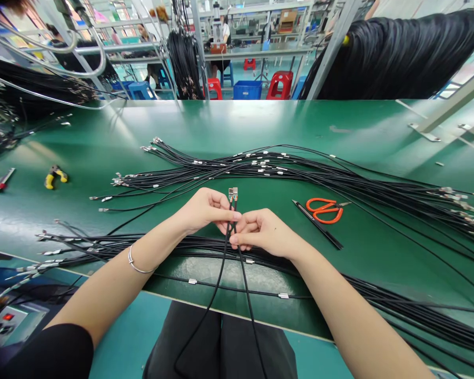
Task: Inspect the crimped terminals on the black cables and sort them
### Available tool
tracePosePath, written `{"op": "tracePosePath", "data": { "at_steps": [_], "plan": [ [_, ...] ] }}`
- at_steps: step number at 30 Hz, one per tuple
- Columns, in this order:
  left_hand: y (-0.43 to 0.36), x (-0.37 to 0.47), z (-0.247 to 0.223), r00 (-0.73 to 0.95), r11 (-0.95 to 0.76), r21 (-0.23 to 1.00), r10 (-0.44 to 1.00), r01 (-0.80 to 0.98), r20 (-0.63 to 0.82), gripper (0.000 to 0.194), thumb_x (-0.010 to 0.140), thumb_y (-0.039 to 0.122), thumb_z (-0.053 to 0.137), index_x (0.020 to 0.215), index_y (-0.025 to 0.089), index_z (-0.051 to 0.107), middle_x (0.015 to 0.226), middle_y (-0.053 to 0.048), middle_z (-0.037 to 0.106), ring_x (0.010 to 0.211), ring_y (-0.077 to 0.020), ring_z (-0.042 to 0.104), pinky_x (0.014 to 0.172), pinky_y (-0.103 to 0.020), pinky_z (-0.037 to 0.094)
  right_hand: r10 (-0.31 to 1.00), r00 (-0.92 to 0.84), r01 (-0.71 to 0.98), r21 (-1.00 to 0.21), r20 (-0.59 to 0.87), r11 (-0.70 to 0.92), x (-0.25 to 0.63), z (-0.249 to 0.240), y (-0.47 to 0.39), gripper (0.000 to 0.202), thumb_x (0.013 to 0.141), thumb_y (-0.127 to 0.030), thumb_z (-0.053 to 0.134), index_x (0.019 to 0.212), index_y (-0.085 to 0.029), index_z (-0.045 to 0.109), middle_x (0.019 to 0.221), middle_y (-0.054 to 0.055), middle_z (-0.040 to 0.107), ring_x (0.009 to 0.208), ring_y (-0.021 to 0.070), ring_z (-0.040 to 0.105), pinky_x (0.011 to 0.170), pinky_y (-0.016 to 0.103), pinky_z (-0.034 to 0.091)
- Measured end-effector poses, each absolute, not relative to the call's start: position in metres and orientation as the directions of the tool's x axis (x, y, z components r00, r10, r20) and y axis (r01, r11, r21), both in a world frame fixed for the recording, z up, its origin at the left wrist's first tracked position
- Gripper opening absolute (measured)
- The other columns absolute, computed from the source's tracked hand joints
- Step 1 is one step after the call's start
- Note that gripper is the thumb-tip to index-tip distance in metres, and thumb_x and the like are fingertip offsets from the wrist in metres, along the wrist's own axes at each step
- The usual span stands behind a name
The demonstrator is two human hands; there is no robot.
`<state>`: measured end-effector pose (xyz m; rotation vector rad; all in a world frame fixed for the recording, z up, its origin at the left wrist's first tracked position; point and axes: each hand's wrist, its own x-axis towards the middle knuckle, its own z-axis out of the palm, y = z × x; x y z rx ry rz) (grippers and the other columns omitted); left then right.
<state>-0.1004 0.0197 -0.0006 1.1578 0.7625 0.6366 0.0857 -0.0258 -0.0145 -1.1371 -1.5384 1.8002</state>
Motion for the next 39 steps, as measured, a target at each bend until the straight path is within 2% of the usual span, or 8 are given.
{"op": "tracePosePath", "data": {
  "at_steps": [4,7,10,14,19,26,34,39],
  "plan": [
    [0.016,-0.097,-0.008,0.643,0.305,0.952,0.73,-0.001,-0.233,0.042,0.052,0.032,0.091,0.061,0.007,0.059,0.055,-0.008,0.066,0.047,-0.0155,0.065,0.046,-0.023,0.058,0.806,-0.484,0.166,-0.94,-0.341,-0.298,0.091,-0.01,-0.022,0.04,0.064,-0.041,0.084,0.086,-0.012,0.068,0.077,0.008,0.071,0.063,0.0149,0.066,0.058,0.025,0.053],
    [0.012,-0.092,-0.013,0.678,0.32,0.946,0.684,0.053,-0.269,0.041,0.052,0.031,0.092,0.061,0.007,0.06,0.055,-0.007,0.065,0.046,-0.0147,0.064,0.046,-0.023,0.058,0.969,-0.23,0.045,-0.995,-0.096,-0.088,0.095,-0.011,-0.018,0.044,0.069,-0.054,0.077,0.088,-0.014,0.071,0.068,0.003,0.065,0.056,0.0108,0.058,0.051,0.022,0.047],
    [0.006,-0.088,-0.017,0.705,0.324,0.942,0.646,0.094,-0.292,0.041,0.055,0.033,0.09,0.062,0.007,0.06,0.054,-0.006,0.064,0.046,-0.0142,0.064,0.048,-0.023,0.058,0.998,-0.055,0.03,-0.999,0.036,0.038,0.096,-0.013,-0.017,0.043,0.07,-0.057,0.075,0.069,-0.014,0.069,0.05,-0.002,0.048,0.046,0.0063,0.039,0.043,0.022,0.031],
    [0.003,-0.085,-0.019,0.712,0.34,0.934,0.628,0.112,-0.314,0.04,0.057,0.034,0.089,0.062,0.007,0.06,0.054,-0.005,0.064,0.047,-0.0139,0.064,0.05,-0.023,0.059,0.998,-0.057,0.169,-0.986,-0.016,-0.006,0.096,-0.012,-0.019,0.043,0.063,-0.052,0.082,0.056,-0.015,0.062,0.048,-0.004,0.04,0.046,0.0057,0.029,0.044,0.024,0.018],
    [0.004,-0.085,-0.019,0.703,0.34,0.931,0.629,0.135,-0.332,0.039,0.058,0.033,0.089,0.064,0.007,0.061,0.056,-0.006,0.065,0.047,-0.014,0.064,0.049,-0.023,0.058,1.0,-0.027,0.339,-0.941,0.007,0.016,0.097,-0.006,-0.02,0.048,0.064,-0.058,0.078,0.051,-0.015,0.06,0.047,-0.003,0.037,0.048,0.007,0.028,0.047,0.027,0.017],
    [0.002,-0.085,-0.016,0.689,0.35,0.926,0.636,0.144,-0.347,0.04,0.053,0.032,0.091,0.064,0.008,0.062,0.058,-0.006,0.066,0.049,-0.0147,0.065,0.049,-0.023,0.058,0.999,-0.042,0.36,-0.932,0.015,0.029,0.097,-0.004,-0.02,0.047,0.064,-0.06,0.078,0.052,-0.017,0.063,0.057,0.003,0.054,0.055,0.0118,0.041,0.049,0.028,0.022],
    [0.001,-0.085,-0.018,0.687,0.333,0.93,0.64,0.155,-0.344,0.039,0.059,0.036,0.088,0.063,0.008,0.06,0.057,-0.006,0.065,0.049,-0.0147,0.065,0.05,-0.024,0.059,0.999,-0.037,0.403,-0.915,0.021,0.034,0.094,-0.003,-0.022,0.05,0.069,-0.062,0.073,0.052,-0.016,0.061,0.051,0.003,0.05,0.051,0.0109,0.039,0.047,0.028,0.021],
    [-0.001,-0.084,-0.017,0.682,0.341,0.927,0.642,0.156,-0.351,0.04,0.055,0.035,0.09,0.061,0.008,0.06,0.056,-0.006,0.065,0.048,-0.014,0.064,0.048,-0.023,0.058,0.998,-0.026,0.42,-0.906,-0.063,-0.046,0.092,-0.006,-0.02,0.057,0.07,-0.064,0.07,0.047,-0.016,0.053,0.044,-0.003,0.034,0.046,0.0073,0.027,0.047,0.027,0.017]
  ]
}}
